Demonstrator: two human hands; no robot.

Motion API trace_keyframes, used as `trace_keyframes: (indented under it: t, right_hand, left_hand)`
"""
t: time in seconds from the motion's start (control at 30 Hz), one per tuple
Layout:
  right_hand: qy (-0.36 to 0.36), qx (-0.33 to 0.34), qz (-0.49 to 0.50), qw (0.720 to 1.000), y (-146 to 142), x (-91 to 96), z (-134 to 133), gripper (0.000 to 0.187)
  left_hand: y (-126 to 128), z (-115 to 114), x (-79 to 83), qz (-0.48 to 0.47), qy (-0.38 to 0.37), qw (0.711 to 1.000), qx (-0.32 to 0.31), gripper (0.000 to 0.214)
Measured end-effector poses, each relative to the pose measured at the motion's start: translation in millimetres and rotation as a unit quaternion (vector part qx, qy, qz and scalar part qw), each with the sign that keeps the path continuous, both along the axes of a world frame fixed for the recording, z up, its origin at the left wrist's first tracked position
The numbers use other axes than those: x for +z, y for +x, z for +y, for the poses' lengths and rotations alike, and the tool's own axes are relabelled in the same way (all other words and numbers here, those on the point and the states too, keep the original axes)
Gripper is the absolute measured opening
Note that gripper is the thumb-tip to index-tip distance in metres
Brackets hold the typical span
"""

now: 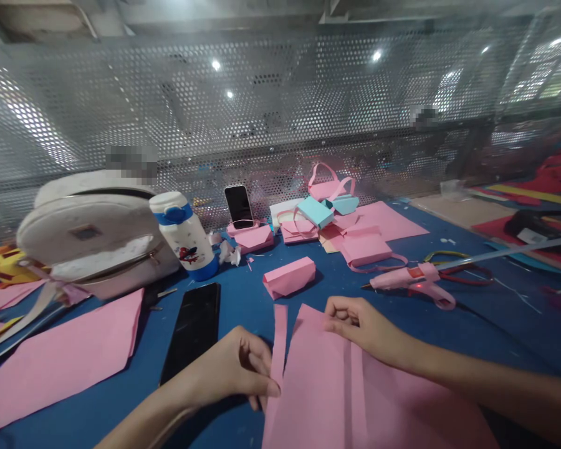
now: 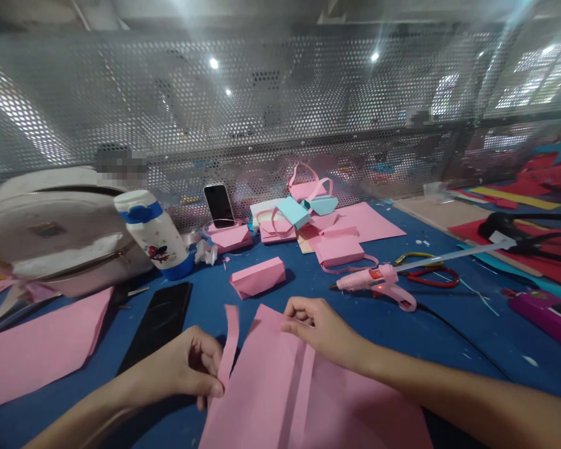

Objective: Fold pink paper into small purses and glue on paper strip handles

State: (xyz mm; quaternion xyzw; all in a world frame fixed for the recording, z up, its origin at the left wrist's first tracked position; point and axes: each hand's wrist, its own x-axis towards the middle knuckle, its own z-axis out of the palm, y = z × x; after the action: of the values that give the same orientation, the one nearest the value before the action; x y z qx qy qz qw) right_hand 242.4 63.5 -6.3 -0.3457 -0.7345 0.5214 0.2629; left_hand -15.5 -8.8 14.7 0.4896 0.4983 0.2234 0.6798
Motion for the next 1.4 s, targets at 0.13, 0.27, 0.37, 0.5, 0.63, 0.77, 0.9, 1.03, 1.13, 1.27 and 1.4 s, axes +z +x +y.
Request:
trace_keyframes:
  t: [0.13, 0.27, 0.37, 0.5, 0.63, 0.77, 0.9, 1.03, 1.13, 1.27, 1.4]
  right_hand:
    - [-0.001, 0.000, -0.003, 1.000, -0.1, -0.1, 0.4, 0.027]
    - [-0.008, 0.006, 0.003, 1.000, 0.5, 0.1, -0.4, 0.027]
    - [-0.006, 0.005, 0.002, 1.000, 0.6, 0.9, -1.2, 0.026]
    - [-0.001, 0.001, -0.004, 1.000, -0.5, 2.2, -1.3, 0.024]
    - [0.002, 0.000, -0.002, 1.000, -1.2, 2.4, -0.9, 0.026]
    - [-0.001, 0.001, -0.004, 1.000, -0.6, 2.2, -0.9, 0.027]
    - [0.004, 0.000, -0.005, 1.000, -0.3, 2.1, -1.4, 0.026]
    - [0.011, 0.001, -0.003, 1.000, -0.5, 0.2, -1.5, 0.025]
    - [0.023, 0.005, -0.005, 1.000, 0.1, -2.5, 0.1, 0.027]
    - [0.112, -0.024, -0.019, 0.993, 2.8, -1.5, -0.3, 0.020]
    - [0.330, -0.033, -0.011, 0.943, 4.4, 9.0, -16.0, 0.034]
  left_hand:
    - [-1.9, -0.4, 0.7, 0.002, -0.001, 1.000, -0.006, 0.024]
    - [-2.6, -0.5, 3.9, 0.001, -0.001, 1.000, -0.030, 0.020]
    - [-2.9, -1.6, 4.1, 0.005, -0.002, 0.999, -0.032, 0.022]
    - [-5.0, -3.1, 1.6, 0.012, 0.008, 0.999, -0.035, 0.023]
    - [-7.5, -3.3, 0.8, 0.004, 0.013, 0.999, -0.041, 0.021]
    - [-7.4, -3.1, 4.4, 0.007, 0.008, 0.998, -0.060, 0.020]
    - [-6.4, -4.3, 5.9, -0.001, -0.002, 0.997, -0.071, 0.022]
    - [-7.5, -5.7, 3.4, 0.001, -0.011, 0.998, -0.065, 0.023]
    - [-8.8, -5.3, 4.0, 0.027, -0.006, 0.998, -0.058, 0.022]
    - [-9.9, -3.4, 9.3, 0.089, 0.046, 0.994, -0.051, 0.025]
    - [-9.1, -4.6, 14.0, 0.172, 0.109, 0.979, -0.029, 0.024]
